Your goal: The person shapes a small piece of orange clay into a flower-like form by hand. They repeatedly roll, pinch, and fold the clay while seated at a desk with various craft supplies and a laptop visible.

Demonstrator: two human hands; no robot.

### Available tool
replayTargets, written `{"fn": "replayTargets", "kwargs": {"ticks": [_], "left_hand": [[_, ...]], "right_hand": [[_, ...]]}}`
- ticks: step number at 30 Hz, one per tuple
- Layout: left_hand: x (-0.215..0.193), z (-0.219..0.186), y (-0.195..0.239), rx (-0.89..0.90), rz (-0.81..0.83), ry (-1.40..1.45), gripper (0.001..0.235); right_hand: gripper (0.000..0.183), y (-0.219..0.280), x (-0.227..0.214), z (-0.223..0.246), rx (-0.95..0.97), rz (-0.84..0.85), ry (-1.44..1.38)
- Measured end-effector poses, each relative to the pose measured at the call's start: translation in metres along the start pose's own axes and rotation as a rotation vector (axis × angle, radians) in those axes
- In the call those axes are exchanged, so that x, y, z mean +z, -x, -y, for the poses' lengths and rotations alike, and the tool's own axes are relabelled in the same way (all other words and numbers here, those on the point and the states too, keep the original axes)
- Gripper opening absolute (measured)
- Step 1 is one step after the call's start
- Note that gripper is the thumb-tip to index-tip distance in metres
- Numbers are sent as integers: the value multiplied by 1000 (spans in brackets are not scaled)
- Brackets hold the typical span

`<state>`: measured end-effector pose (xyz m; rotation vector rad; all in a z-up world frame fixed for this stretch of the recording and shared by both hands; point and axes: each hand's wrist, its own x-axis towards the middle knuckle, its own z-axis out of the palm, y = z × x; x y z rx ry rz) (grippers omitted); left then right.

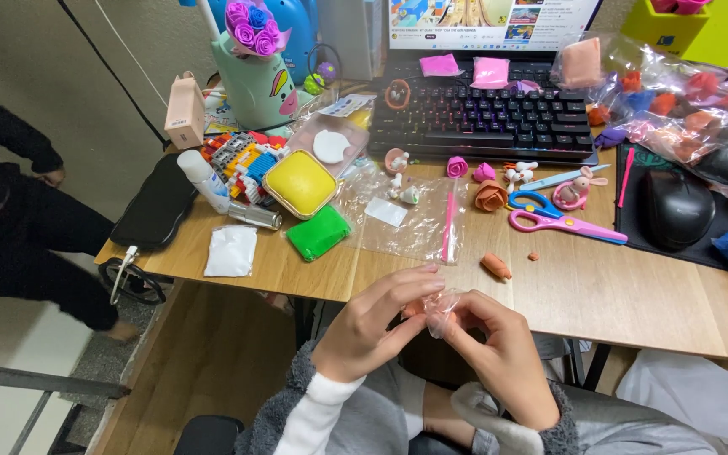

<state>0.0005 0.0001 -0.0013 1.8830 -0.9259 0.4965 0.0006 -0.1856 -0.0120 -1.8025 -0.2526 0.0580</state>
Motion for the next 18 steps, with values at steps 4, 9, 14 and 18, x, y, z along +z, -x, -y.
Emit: {"fn": "replayTargets", "kwargs": {"ticks": [4, 9, 14, 18], "left_hand": [[0, 1, 1, -14, 6, -13, 39], [-2, -2, -1, -26, -22, 63, 35], [-3, -2, 0, -33, -35, 80, 39], [-4, -1, 1, -18, -30, 49, 42]], "right_hand": [[12, -1, 0, -2, 28, 23, -27], [12, 0, -1, -10, 59, 39, -230], [12, 4, 4, -23, 46, -3, -420], [18, 5, 6, -18, 33, -39, -468]]}}
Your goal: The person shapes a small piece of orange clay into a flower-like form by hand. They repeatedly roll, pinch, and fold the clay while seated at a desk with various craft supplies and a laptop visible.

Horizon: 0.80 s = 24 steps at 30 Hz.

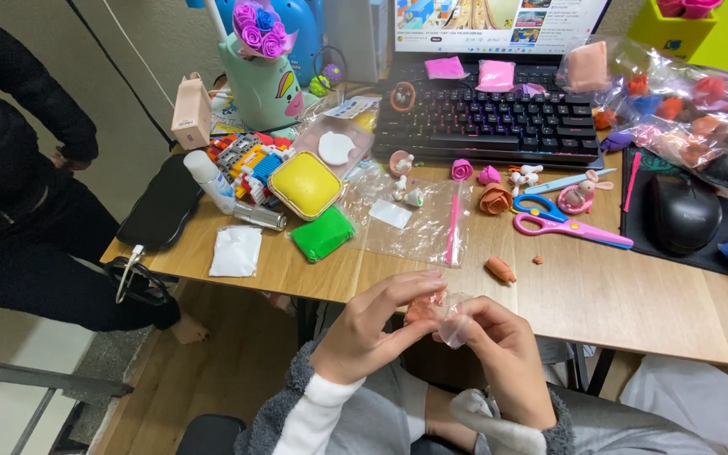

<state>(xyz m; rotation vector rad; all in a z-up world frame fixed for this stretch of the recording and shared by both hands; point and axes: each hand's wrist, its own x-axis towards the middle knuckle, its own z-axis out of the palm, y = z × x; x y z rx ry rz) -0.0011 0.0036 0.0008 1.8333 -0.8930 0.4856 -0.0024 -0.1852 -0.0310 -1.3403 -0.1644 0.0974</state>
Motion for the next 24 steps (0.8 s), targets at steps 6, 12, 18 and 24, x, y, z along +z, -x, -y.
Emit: {"fn": "replayTargets", "kwargs": {"ticks": [6, 12, 18, 24], "left_hand": [[-3, -3, -5, 106, 59, -150, 35], [-8, -10, -14, 225, 77, -234, 32], [-4, -13, -14, 240, 21, -286, 38], [-1, -11, -16, 245, -11, -276, 46]], "right_hand": [[21, -3, 9, 16, -12, -39, 291], [20, -7, 2, 13, 20, 39, 388], [29, -6, 6, 16, -32, -37, 433], [23, -2, 10, 7, -12, -186, 214]]}}
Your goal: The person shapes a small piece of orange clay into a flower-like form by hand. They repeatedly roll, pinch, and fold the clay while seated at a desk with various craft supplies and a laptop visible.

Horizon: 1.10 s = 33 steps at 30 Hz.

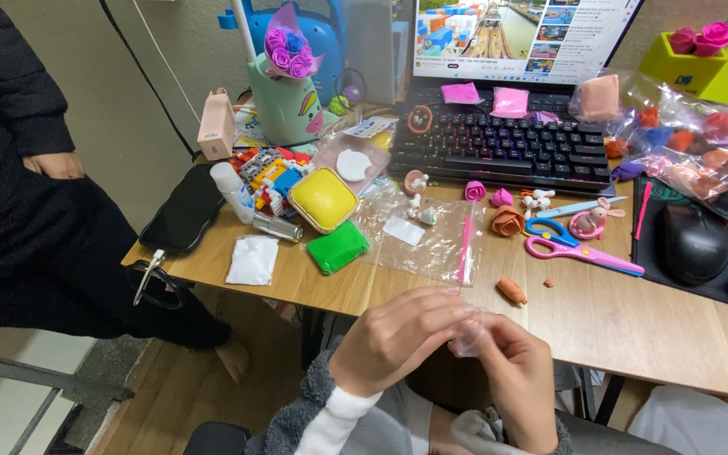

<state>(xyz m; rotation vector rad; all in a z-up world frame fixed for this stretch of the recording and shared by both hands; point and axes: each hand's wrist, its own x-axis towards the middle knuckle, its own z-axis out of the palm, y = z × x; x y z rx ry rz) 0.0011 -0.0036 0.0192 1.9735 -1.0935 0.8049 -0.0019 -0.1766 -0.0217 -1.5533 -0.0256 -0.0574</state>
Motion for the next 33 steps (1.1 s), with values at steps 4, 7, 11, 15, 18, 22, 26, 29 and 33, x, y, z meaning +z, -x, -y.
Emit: {"fn": "replayTargets", "kwargs": {"ticks": [4, 7, 11, 15, 18, 22, 26, 29, 33], "left_hand": [[6, 28, 17, -129, -43, 39, 40], [10, 49, 21, -265, -53, -112, 53], [9, 56, 4, -395, -39, -292, 44], [17, 63, 0, -414, 21, -434, 36], [21, 70, 3, -435, 62, -479, 37], [21, 73, 8, -426, 60, -509, 39], [14, 55, 0, -436, -15, -444, 41], [15, 30, -8, -424, -106, -284, 39], [26, -1, -16, -400, -191, 129, 23]], "right_hand": [[16, 1, -3, 3, 107, -300, -186], [17, 5, -2, 13, 131, -393, -142], [28, 5, 6, 14, 91, -289, -279], [43, 1, 12, 22, 167, -220, -381], [44, -2, 17, 30, 206, -231, -428], [25, -11, 16, 7, 195, -260, -462], [21, -14, 18, 0, 138, -287, -394], [32, -11, 19, -4, 18, -222, -277], [41, -7, 19, -15, -111, -123, -276]]}}
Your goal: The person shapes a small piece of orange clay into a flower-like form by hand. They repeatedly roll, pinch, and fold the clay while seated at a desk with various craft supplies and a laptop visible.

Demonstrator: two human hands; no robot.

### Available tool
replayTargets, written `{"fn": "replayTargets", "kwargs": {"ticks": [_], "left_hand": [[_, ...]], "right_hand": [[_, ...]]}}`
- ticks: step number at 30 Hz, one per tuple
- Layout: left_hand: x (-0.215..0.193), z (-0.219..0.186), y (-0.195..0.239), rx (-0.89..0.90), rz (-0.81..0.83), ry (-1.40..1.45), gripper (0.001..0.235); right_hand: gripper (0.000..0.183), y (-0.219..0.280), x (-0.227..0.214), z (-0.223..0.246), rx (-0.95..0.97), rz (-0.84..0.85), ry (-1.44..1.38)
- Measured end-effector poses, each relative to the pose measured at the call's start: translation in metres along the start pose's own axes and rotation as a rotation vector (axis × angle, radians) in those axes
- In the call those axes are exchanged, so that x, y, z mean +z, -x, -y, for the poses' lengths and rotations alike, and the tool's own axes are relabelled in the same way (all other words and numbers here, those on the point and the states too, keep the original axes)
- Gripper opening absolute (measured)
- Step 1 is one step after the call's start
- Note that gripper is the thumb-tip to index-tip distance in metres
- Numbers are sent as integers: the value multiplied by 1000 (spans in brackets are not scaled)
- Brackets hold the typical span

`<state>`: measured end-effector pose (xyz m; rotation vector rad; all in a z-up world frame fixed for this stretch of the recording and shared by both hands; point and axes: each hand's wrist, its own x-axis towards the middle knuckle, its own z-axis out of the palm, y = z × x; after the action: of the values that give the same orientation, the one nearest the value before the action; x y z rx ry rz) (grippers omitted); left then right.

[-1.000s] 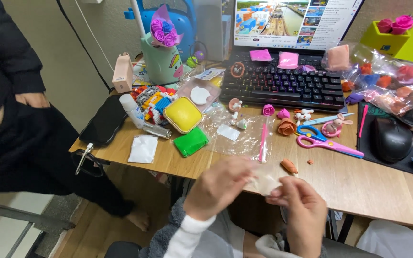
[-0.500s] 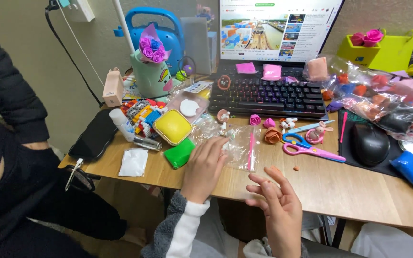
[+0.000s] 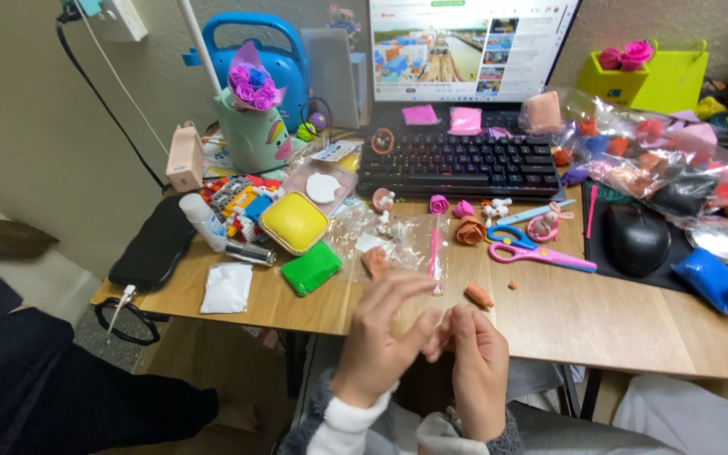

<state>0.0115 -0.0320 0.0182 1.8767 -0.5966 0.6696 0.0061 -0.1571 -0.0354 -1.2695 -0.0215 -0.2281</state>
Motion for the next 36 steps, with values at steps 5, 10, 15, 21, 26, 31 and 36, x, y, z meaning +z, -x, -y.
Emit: {"fn": "replayTargets", "kwargs": {"ticks": [5, 10, 15, 21, 26, 31, 36], "left_hand": [[20, -9, 5, -67, 90, 172, 20], [26, -1, 5, -75, 98, 195, 20], [21, 1, -2, 212, 61, -67, 16], [27, 6, 4, 215, -55, -98, 13], [26, 11, 5, 226, -100, -121, 9], [24, 15, 3, 244, -97, -141, 8], [22, 18, 3, 142, -46, -77, 17]], "right_hand": [[46, 0, -14, -8, -75, -73, 189], [46, -5, -10, 16, 123, -183, 153], [47, -7, -9, 30, 112, -172, 213], [38, 2, -15, 26, 71, -10, 128], [26, 4, -12, 38, 163, -115, 155], [22, 2, -8, 44, 168, -141, 303], [21, 3, -14, 33, 82, -74, 275]]}}
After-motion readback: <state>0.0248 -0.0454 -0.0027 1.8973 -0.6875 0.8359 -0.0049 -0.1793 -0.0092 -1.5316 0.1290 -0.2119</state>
